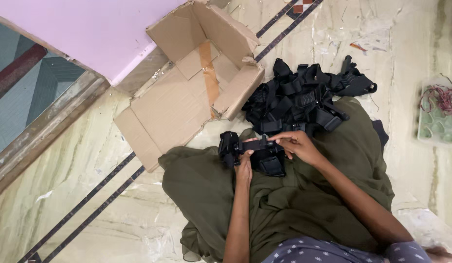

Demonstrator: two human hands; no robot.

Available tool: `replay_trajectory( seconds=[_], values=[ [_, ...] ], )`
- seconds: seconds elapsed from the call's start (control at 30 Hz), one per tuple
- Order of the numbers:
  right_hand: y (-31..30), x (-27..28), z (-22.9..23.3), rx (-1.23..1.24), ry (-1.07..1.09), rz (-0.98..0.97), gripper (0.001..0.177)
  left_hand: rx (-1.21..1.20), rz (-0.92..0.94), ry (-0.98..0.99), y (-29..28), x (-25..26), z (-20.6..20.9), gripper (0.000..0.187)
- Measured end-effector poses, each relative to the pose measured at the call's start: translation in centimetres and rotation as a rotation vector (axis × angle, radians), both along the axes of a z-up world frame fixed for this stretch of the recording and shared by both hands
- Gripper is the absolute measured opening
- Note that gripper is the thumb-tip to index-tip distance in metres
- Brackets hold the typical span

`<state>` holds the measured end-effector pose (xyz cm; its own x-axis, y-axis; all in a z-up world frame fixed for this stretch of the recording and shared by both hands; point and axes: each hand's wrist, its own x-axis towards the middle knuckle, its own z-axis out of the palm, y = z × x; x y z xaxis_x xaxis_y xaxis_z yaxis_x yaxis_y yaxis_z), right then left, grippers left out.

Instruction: The person sits on the floor and assembles black camera mounts by hand, using a small metal tool to tighten screws. They handle multiple mounts, placing some into a cardboard box and others on the floor.

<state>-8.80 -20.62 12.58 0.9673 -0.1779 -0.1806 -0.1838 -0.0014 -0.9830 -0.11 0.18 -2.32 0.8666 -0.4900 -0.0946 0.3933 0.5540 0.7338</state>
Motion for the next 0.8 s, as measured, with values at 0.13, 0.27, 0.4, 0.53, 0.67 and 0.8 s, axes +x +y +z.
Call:
replay_trajectory(
  seconds=[0.13,0.27,0.4,0.53,0.67,0.8],
  values=[
    [0.0,0.1,-0.2,-0.054,0.002,0.006,0.028,0.056,-0.025,0.034,0.1,0.2,0.3,0.039],
    [-0.1,0.2,0.4,-0.072,0.048,0.01,0.025,0.049,-0.012,-0.064,0.0,-0.1,2.2,0.037],
    [0.9,0.1,1.6,-0.075,0.035,0.045,0.029,0.072,0.009,-0.098,-0.4,0.3,3.8,0.035],
    [1.6,0.4,2.4,-0.328,-0.01,0.033,0.022,0.028,0.025,-0.098,-0.6,0.2,5.4,0.034],
    [1.7,0.4,2.4,-0.342,-0.005,0.027,0.022,0.081,0.034,-0.127,-0.1,-0.1,3.7,0.034],
    [2.2,0.3,2.4,-0.586,-0.06,0.0,0.022,0.099,0.056,0.046,-0.1,0.0,-2.3,0.033]
  ],
)
